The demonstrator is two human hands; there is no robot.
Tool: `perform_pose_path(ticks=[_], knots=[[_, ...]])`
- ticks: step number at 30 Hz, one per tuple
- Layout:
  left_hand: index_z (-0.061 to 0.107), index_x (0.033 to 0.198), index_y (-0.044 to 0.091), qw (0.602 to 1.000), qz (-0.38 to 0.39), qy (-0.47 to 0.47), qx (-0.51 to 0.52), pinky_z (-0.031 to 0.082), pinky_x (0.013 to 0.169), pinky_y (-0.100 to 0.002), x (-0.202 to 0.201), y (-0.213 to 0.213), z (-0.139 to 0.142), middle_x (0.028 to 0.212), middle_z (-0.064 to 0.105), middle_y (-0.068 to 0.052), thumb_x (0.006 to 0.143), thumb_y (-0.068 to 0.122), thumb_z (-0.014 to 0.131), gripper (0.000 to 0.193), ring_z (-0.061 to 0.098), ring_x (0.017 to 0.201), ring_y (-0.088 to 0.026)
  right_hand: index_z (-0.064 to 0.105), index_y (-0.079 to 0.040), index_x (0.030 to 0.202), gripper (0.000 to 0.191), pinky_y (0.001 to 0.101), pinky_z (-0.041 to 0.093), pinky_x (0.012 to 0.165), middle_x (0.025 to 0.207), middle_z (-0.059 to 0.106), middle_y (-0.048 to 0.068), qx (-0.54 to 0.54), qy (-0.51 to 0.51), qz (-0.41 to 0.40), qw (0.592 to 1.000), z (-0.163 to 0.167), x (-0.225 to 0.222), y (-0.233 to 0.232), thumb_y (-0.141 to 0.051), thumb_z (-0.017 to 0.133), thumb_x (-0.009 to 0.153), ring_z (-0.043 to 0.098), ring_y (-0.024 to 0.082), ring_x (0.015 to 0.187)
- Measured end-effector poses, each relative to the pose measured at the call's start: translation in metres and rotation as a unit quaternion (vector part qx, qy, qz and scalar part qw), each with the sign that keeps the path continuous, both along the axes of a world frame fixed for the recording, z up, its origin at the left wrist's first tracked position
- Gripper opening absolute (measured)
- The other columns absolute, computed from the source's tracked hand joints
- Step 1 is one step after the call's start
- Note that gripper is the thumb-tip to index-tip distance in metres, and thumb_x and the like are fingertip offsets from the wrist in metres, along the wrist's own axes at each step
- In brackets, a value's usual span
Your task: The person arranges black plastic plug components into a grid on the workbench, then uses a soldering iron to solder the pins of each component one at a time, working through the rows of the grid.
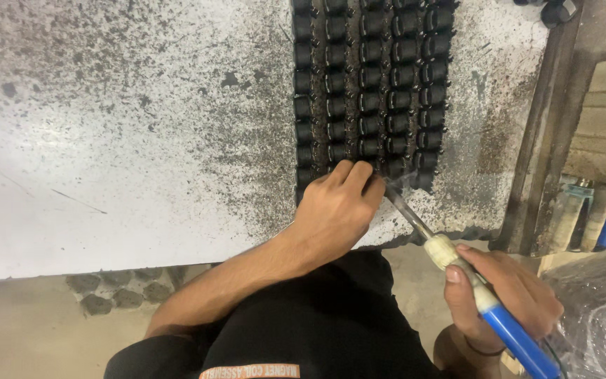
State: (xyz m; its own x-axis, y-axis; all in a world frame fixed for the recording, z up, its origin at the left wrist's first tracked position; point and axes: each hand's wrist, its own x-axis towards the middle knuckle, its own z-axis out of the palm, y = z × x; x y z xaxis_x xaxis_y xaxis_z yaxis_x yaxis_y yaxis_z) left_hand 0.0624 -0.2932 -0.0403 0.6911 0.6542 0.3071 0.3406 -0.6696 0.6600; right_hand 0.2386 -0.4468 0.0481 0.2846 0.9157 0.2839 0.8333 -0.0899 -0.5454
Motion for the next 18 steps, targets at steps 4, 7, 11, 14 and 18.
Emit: perform_pose_path(ticks=[4, 7, 11, 14, 18], knots=[[0.068, 0.098, -0.001, 1.000, -0.004, 0.000, -0.019, 0.058, 0.067, -0.035, 0.003, 0.005, 0.010, 0.098, 0.060, -0.014, 0.074, 0.002, 0.068, 0.024, 0.064, 0.092, -0.028, 0.073, 0.004, 0.099, 0.025, 0.0268, 0.056, 0.063, 0.084, 0.073, 0.017, -0.020, -0.040, -0.011, 0.999, 0.003, 0.000, 0.003, -0.016, 0.075, 0.083, 0.074, 0.025, 0.073], [0.070, 0.109, -0.004, 0.999, 0.000, 0.019, -0.040, 0.055, 0.059, -0.035, -0.007, 0.011, 0.033, 0.095, 0.062, -0.011, 0.082, -0.001, 0.069, 0.028, 0.063, 0.082, -0.024, 0.074, 0.004, 0.093, 0.023, 0.0264, 0.054, 0.057, 0.078, 0.075, 0.018, 0.008, 0.012, -0.028, 1.000, -0.003, 0.018, 0.006, -0.016, 0.073, 0.082, 0.075, 0.021, 0.064], [0.070, 0.109, -0.004, 0.995, 0.036, -0.079, 0.048, 0.054, 0.053, -0.034, -0.028, 0.020, 0.055, 0.097, 0.065, -0.008, 0.084, -0.005, 0.070, 0.025, 0.059, 0.074, -0.017, 0.069, 0.005, 0.102, 0.020, 0.0292, 0.062, 0.059, 0.088, 0.070, 0.022, 0.148, 0.177, -0.094, 0.968, -0.030, 0.025, -0.001, -0.014, 0.067, 0.094, 0.074, 0.024, 0.069], [0.067, 0.120, -0.003, 0.994, 0.059, -0.045, 0.083, 0.058, 0.068, -0.034, -0.014, 0.031, 0.043, 0.110, 0.061, -0.009, 0.084, 0.003, 0.068, 0.036, 0.061, 0.091, -0.024, 0.054, 0.006, 0.120, 0.029, 0.0331, 0.064, 0.060, 0.099, 0.067, 0.025, 0.204, 0.282, -0.114, 0.931, -0.059, 0.018, -0.007, -0.006, 0.071, 0.100, 0.072, 0.027, 0.076], [0.071, 0.107, -0.001, 0.999, 0.045, 0.016, 0.023, 0.056, 0.057, -0.034, -0.001, 0.029, 0.015, 0.099, 0.058, -0.010, 0.077, 0.004, 0.069, 0.031, 0.063, 0.085, -0.023, 0.052, 0.008, 0.118, 0.026, 0.0369, 0.064, 0.062, 0.099, 0.069, 0.028, 0.187, 0.281, -0.109, 0.935, -0.070, 0.022, -0.017, -0.003, 0.069, 0.102, 0.072, 0.032, 0.075]])
